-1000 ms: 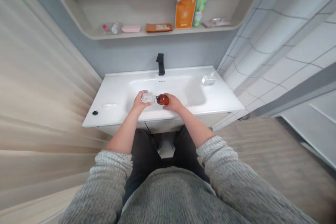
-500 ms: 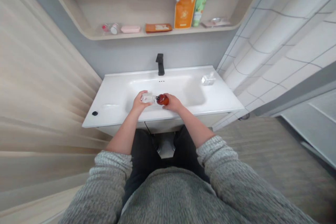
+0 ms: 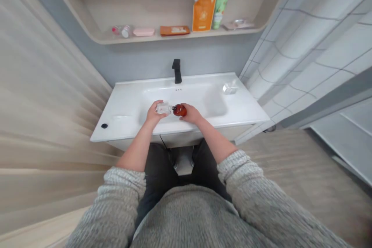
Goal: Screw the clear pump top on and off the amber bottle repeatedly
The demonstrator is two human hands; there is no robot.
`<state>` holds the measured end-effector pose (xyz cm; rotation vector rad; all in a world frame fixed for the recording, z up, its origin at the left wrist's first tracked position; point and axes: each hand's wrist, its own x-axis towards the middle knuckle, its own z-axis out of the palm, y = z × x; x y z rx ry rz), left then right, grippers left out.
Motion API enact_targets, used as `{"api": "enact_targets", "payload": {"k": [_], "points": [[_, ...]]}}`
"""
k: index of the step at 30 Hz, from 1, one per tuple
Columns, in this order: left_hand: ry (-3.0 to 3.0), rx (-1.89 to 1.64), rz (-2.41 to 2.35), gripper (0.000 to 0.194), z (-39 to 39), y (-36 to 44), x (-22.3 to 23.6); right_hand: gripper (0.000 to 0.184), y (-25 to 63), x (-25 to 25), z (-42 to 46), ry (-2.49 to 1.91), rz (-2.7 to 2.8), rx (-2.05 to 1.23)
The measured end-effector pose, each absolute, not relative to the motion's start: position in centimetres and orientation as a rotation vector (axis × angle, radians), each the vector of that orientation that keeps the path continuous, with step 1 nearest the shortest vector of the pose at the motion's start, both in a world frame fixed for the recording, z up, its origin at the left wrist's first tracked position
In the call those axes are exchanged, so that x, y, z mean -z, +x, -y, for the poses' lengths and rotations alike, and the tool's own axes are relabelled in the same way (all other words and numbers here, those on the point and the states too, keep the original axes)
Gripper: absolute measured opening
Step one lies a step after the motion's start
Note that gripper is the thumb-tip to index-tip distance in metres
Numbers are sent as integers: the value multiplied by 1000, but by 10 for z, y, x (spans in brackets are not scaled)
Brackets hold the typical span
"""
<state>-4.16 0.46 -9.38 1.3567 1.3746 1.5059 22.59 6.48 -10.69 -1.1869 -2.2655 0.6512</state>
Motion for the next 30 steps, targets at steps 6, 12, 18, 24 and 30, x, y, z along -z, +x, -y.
{"api": "enact_targets", "payload": {"k": [6, 12, 18, 24, 30], "points": [[1346, -1497, -1372, 84, -5, -42, 95, 87, 226, 105, -64, -1194, 2270, -661], [1348, -1511, -1362, 84, -7, -42, 97, 85, 226, 104, -63, -1190, 2267, -663], [1361, -1526, -1349, 83, -7, -43, 98, 86, 226, 103, -62, -1182, 2261, -680], [1356, -1504, -1360, 82, -6, -43, 96, 86, 226, 104, -63, -1191, 2270, -660], [1358, -1515, -1360, 81, -4, -42, 94, 87, 226, 104, -62, -1191, 2256, -674]]}}
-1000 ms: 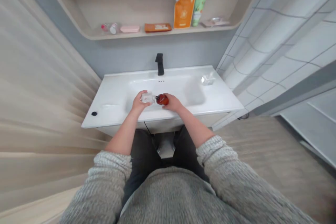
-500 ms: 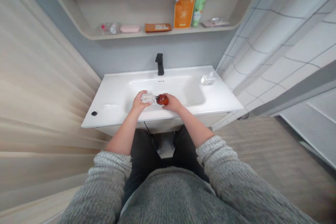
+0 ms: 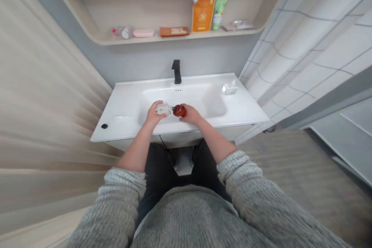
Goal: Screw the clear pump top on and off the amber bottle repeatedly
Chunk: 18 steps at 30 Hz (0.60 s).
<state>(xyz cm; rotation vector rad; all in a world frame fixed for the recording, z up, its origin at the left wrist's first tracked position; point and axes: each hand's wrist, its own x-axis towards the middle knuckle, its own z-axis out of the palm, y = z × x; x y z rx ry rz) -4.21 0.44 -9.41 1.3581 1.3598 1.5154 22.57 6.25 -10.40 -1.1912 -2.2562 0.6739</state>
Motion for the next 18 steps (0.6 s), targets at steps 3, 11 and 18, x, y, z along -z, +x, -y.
{"api": "enact_targets", "payload": {"k": [3, 11, 18], "points": [[1364, -1515, -1363, 81, -4, -43, 95, 86, 226, 104, -62, -1184, 2254, -676], [1362, -1506, -1366, 81, -5, -43, 95, 87, 226, 104, -62, -1196, 2264, -676], [1360, -1511, -1376, 82, -4, -42, 91, 89, 226, 104, -62, -1194, 2260, -678]]}}
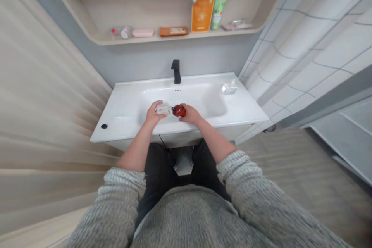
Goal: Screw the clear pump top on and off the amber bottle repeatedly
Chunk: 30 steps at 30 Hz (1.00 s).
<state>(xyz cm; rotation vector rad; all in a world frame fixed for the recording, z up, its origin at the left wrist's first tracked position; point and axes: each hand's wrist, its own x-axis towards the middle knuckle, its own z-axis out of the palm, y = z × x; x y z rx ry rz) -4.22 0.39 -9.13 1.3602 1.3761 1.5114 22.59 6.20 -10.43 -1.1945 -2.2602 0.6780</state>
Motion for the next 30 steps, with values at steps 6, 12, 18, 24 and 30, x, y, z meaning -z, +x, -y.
{"api": "enact_targets", "payload": {"k": [6, 12, 18, 24, 30], "points": [[1381, -1516, -1361, 80, -5, -42, 93, 87, 226, 105, -62, -1191, 2272, -668], [1391, -1526, -1369, 81, -4, -42, 96, 87, 227, 105, -62, -1189, 2260, -668], [1407, -1517, -1401, 82, -3, -43, 93, 85, 227, 103, -60, -1178, 2258, -689], [1373, -1528, -1388, 84, -4, -43, 95, 88, 227, 104, -61, -1180, 2254, -691], [1361, -1529, -1377, 85, -6, -43, 97, 86, 228, 104, -61, -1173, 2264, -684]]}}
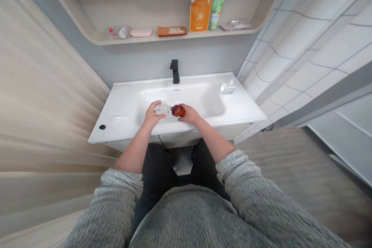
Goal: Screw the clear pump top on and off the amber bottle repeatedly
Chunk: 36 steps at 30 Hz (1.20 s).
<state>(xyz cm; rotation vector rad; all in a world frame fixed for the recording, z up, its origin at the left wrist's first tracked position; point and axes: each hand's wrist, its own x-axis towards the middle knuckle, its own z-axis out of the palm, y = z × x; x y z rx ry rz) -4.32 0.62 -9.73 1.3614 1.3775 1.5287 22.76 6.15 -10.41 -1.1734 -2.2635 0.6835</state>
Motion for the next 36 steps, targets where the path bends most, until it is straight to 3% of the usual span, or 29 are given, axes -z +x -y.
{"api": "enact_targets", "payload": {"k": [36], "points": [[1492, -1410, -1344, 89, -16, -53, 74, 85, 228, 101, -60, -1126, 2185, -705]]}}
